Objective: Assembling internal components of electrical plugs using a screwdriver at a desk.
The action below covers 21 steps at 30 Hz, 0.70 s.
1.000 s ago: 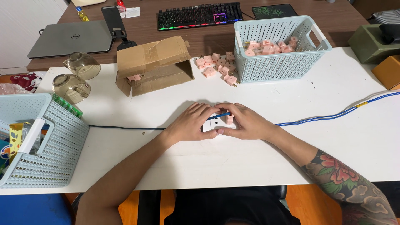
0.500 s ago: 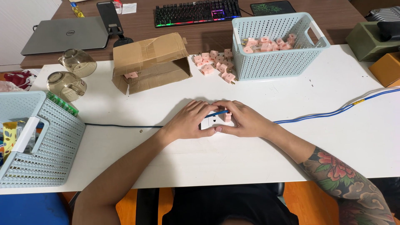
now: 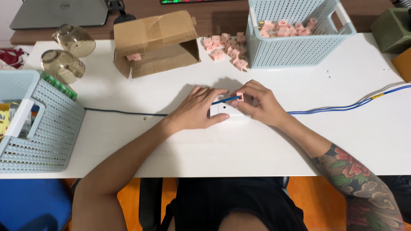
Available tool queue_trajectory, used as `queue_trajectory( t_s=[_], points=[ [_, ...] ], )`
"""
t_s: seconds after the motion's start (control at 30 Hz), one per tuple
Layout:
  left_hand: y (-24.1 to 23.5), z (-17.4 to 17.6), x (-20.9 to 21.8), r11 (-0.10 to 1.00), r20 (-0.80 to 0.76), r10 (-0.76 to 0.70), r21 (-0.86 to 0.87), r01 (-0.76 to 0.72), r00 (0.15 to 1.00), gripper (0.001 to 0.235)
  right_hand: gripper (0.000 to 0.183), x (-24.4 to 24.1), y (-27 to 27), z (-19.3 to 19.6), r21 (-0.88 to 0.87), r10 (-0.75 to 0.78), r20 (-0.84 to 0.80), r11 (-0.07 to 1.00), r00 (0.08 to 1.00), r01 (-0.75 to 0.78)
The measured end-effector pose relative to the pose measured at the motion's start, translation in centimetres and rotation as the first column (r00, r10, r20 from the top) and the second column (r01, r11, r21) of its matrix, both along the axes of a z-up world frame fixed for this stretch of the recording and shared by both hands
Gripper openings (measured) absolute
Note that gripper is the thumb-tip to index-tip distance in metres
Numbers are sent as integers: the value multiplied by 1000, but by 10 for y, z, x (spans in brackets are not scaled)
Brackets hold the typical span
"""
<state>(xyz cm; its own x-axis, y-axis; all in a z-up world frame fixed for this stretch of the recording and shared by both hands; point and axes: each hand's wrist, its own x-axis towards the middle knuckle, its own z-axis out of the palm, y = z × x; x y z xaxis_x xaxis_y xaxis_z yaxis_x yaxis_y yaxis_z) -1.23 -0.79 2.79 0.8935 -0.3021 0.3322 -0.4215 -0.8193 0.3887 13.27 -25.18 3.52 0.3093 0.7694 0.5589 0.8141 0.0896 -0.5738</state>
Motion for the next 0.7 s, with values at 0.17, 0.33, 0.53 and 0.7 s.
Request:
queue_trajectory(
  t_s=[0.17,0.33,0.53,0.7],
  points=[
    [1,-6,3,1000,1,8,-27,-8,1000,78,15,-4,1,5,-8,-32,-218,999,975,31],
    [0,-5,-1,1000,-2,-8,23,8,1000,77,19,-2,-5,-9,36,-18,-192,999,981,25],
    [-3,1,0,1000,87,-12,15,10,996,79,35,-6,-13,6,201,-3,40,980,999,-5],
    [-12,-7,-5,998,373,-24,59,1,928,46,44,-5,-3,-7,206,47,-16,978,999,-43]
  ],
)
